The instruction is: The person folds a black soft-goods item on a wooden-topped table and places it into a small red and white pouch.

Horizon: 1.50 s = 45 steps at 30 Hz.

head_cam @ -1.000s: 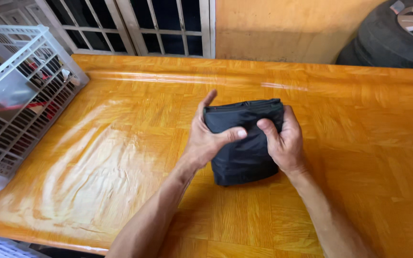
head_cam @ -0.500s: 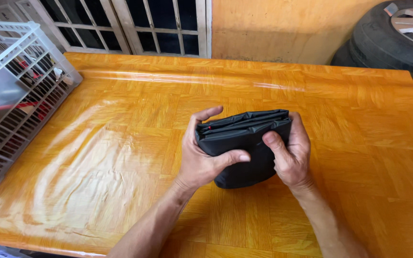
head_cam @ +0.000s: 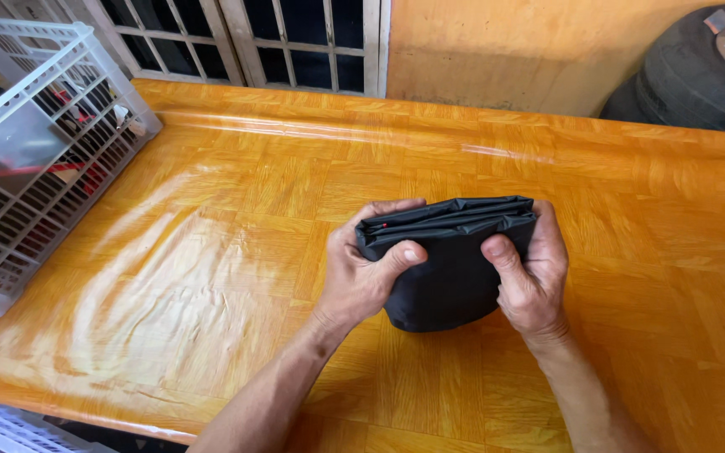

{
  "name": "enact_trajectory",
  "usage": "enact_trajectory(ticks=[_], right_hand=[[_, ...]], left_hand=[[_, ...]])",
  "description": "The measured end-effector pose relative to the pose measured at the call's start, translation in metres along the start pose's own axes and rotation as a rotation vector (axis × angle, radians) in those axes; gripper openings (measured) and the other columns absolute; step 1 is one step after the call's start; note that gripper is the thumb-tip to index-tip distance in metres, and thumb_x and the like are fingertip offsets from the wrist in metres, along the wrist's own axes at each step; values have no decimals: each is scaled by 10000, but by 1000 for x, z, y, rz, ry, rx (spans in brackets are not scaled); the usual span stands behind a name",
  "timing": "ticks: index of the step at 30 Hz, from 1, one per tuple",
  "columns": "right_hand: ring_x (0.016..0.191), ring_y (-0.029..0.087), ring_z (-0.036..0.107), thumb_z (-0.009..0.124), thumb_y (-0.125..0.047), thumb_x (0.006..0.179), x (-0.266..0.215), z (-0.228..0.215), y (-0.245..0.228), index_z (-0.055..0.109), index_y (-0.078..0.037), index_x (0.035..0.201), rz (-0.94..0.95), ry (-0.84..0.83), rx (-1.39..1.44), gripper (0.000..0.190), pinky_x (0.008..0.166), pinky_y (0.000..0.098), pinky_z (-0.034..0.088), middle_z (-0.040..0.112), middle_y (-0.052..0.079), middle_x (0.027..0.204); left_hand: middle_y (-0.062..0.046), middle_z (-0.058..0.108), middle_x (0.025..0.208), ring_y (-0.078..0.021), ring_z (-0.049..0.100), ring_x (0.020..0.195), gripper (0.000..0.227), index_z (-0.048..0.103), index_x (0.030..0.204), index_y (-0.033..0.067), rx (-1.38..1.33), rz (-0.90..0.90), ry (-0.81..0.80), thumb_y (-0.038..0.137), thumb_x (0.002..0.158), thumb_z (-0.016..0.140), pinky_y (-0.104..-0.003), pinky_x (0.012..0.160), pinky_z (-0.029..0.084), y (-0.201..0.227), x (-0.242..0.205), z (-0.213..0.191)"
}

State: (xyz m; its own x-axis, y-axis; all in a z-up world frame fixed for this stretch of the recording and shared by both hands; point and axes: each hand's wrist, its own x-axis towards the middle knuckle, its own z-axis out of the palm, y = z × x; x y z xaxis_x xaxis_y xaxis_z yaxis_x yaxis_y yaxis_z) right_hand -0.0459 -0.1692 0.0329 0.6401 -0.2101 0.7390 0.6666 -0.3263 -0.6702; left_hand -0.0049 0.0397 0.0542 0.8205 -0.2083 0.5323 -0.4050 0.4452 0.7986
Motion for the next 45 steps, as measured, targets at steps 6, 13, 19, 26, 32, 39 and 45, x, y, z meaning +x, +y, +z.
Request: enact_trajectory(ticks=[6, 13, 19, 26, 32, 39, 45], right_hand=[[770, 74, 524, 679, -199, 982, -1, 5, -4, 569, -65, 1044, 28, 4, 14, 183, 741, 246, 498, 537, 0, 816], [758, 101, 524, 684, -205, 975, 0, 5, -8, 594, -53, 1027, 23, -4, -17, 184, 715, 279, 492, 538, 24, 800], [770, 124, 506, 701, -241, 986, 12, 13, -42, 595, -82, 986, 169, -25, -134, 190, 731, 296, 469, 516, 26, 790], [851, 283, 574, 680, -521, 967, 13, 17, -9, 637, -45, 986, 927, -75, -416, 478, 658, 379, 406, 582, 114, 850], [1064, 402, 682, 561, -533, 972, 14, 6, 16, 705, -21, 1092, 1006, -214, -616, 545, 793, 467, 510, 725, 228, 974], [1155, 404, 660, 533, -590, 963, 19, 9, -8, 689, -19, 1138, 1016, -228, -623, 617, 856, 474, 515, 722, 248, 1079], [1310, 467, 557, 327, -775, 974, 22, 15, -21, 630, 14, 1246, 1031, -287, -528, 888, 988, 524, 475, 656, 289, 1289]], left_hand=[[-103, 777, 1071, -61, 633, 928, 558, 725, 1278, 26, -34, -48, -39, 489, 1034, 531, -202, 753, 571, 5, 2, -2], [-267, 704, 1264, -212, 673, 1160, 1076, 531, 1444, -38, -130, 49, -118, 336, 553, 1005, -353, 1040, 549, -1, 3, 2], [-96, 773, 876, -79, 667, 777, 752, 733, 1207, 32, 22, -194, 128, 94, 518, 1027, -192, 690, 605, 9, 7, 10], [-313, 259, 1647, -555, 247, 1501, 957, 196, 1645, 107, 750, -292, -38, 360, 908, 751, -696, 1194, 250, -6, -9, 21], [-186, 262, 1696, -442, 150, 1571, 699, 348, 1594, 49, 1180, -93, -647, 503, 1063, 377, -688, 1220, 89, -24, -16, 41], [-247, 204, 1693, -420, 178, 1572, 1202, 140, 1630, -31, 1348, -104, -795, 851, 861, 413, -659, 1227, 107, -24, -16, 38], [-223, 245, 1683, -387, 218, 1568, 1208, 173, 1626, -11, 1410, -125, -826, 875, 837, 401, -646, 1228, 140, -28, -14, 38]])
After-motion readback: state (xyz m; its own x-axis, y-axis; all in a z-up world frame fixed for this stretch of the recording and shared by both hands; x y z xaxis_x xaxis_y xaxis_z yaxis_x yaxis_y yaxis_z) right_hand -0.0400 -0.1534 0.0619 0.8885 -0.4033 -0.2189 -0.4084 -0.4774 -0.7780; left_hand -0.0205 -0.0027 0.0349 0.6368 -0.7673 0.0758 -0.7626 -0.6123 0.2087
